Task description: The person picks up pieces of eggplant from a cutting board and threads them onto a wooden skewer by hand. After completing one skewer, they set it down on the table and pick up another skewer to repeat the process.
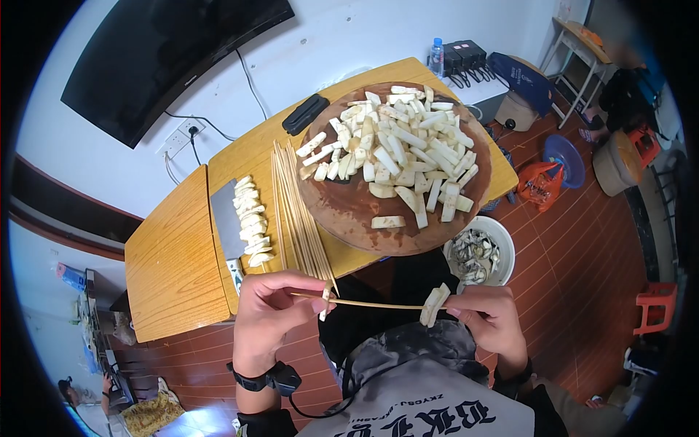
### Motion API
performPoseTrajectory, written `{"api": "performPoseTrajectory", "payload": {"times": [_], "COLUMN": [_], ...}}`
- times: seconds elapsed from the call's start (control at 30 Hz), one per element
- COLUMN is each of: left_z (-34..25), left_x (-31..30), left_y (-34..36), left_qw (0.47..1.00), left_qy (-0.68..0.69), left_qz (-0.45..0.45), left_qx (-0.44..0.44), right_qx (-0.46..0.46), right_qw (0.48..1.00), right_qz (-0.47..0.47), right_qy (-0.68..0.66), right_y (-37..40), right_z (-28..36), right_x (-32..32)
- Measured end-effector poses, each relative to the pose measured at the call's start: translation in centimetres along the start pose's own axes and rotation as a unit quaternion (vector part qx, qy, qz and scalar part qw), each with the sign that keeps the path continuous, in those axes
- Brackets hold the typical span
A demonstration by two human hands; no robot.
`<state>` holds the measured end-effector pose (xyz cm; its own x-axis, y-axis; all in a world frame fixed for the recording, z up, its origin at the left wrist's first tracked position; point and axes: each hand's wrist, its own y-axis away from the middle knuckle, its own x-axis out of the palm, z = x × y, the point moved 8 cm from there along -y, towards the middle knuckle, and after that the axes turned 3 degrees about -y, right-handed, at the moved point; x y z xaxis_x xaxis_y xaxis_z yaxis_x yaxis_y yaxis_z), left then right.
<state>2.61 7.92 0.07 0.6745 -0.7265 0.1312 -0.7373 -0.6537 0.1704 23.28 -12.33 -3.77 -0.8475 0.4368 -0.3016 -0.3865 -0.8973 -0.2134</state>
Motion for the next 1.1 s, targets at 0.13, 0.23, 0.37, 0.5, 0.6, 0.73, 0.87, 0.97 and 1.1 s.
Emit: {"api": "performPoseTrajectory", "payload": {"times": [0.13, 0.23, 0.37, 0.5, 0.6, 0.73, 0.87, 0.97, 1.1], "left_z": [0.3, 0.1, 0.3, 0.0, -0.6, -0.8, -0.8, -0.8, -0.6], "left_x": [-0.3, -0.3, -0.7, -1.4, -2.0, -2.8, -2.7, -2.7, -2.7], "left_y": [0.0, 0.2, 0.2, 0.2, 0.2, 0.3, 0.3, 0.4, 0.4], "left_qw": [1.000, 0.999, 1.000, 0.999, 0.996, 0.994, 0.995, 0.995, 0.996], "left_qy": [0.005, -0.011, 0.009, 0.021, 0.046, 0.065, 0.066, 0.063, 0.056], "left_qz": [0.002, -0.046, -0.023, -0.043, -0.062, -0.070, -0.065, -0.060, -0.055], "left_qx": [0.001, 0.003, 0.004, 0.022, 0.043, 0.044, 0.045, 0.044, 0.045], "right_qx": [0.000, -0.001, 0.005, 0.005, 0.005, 0.019, 0.003, 0.004, 0.015], "right_qw": [1.000, 1.000, 1.000, 1.000, 1.000, 1.000, 1.000, 1.000, 1.000], "right_qz": [-0.003, -0.003, 0.004, -0.003, -0.017, -0.021, -0.025, -0.010, -0.001], "right_qy": [0.003, 0.004, 0.008, 0.018, 0.008, 0.002, -0.001, 0.003, 0.007], "right_y": [-0.1, -0.1, -0.2, -0.1, 0.2, 0.2, 0.3, 0.1, 0.1], "right_z": [0.3, 0.4, 0.3, 0.2, -0.2, 0.0, 0.0, 0.2, 0.0], "right_x": [0.0, -0.1, -0.1, -0.5, -1.3, -2.1, -1.8, -1.4, -1.1]}}
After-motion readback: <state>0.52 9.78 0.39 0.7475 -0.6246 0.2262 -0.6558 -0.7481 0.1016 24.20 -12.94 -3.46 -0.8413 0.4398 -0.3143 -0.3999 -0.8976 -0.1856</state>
